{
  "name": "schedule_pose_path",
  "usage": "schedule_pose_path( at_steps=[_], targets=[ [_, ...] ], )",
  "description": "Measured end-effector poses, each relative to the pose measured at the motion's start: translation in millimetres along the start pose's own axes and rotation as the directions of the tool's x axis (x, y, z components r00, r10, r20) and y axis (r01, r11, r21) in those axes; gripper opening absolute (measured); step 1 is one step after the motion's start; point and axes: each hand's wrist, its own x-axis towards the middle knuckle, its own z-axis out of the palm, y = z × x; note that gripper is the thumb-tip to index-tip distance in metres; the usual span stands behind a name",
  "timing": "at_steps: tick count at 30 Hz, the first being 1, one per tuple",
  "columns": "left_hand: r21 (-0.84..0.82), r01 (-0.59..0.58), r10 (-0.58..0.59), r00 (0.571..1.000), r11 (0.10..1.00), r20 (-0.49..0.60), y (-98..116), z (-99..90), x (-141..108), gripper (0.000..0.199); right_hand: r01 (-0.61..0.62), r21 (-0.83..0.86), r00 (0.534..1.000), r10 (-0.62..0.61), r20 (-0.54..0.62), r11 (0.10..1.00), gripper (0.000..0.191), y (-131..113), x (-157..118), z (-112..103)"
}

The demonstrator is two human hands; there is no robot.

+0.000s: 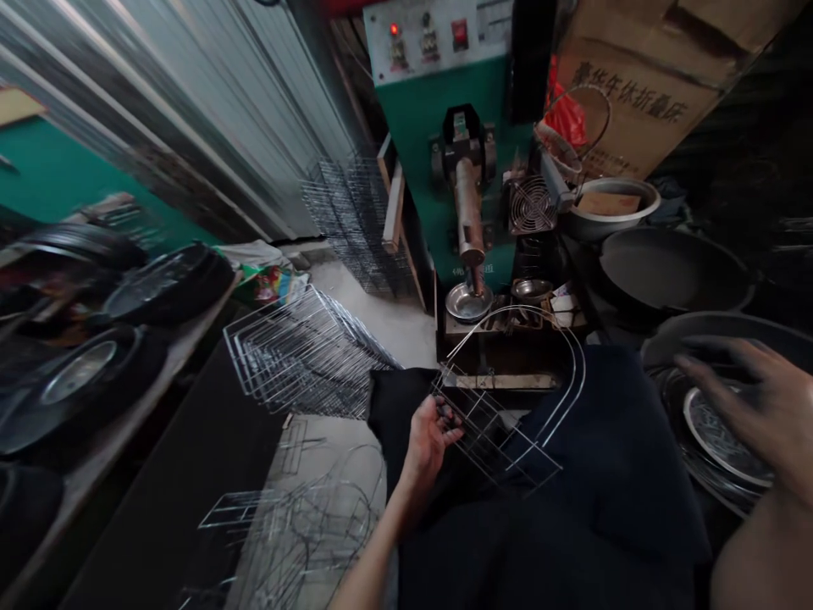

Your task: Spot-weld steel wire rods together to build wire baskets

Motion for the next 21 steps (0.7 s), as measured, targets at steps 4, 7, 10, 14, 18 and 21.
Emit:
schedule_pose_path(
  at_steps=[4,7,10,14,18,21],
  targets=[
    [0.024,-0.037,0.038,0.999,0.999,-0.023,2,2.2,2,0.065,-0.004,-0.001,1.000,0.004,0.013,1.000,0.061,9,1,7],
    [0.052,-0.007,0.006,1.000,0.999,0.009,8,-2.7,0,0.059,0.004,0.009,1.000,-0.004,-0.018,1.000,0.056,7,-1,3],
    [0.093,-0.028,0.026,1.000,0.995,0.014,13,-14.4,3,0.055,-0.037,-0.002,0.998,0.036,-0.056,0.999,0.048,17,-2,-6],
    [0.157,-0.101,0.106,0.994,0.982,-0.027,10,-21.6,26,0.053,-0.298,-0.151,0.949,0.277,-0.149,0.943,0.041,74,-7,-7],
    [0.270,-0.263,0.290,0.955,0.926,-0.064,0,-10.3,35,0.052,-0.559,-0.388,0.792,0.610,0.010,0.733,0.042,131,-27,26],
    [0.438,-0.359,0.409,0.912,0.824,-0.022,-7,-3.7,35,0.061,-0.586,-0.441,0.671,0.712,0.204,0.679,0.041,148,-47,67]
  ],
)
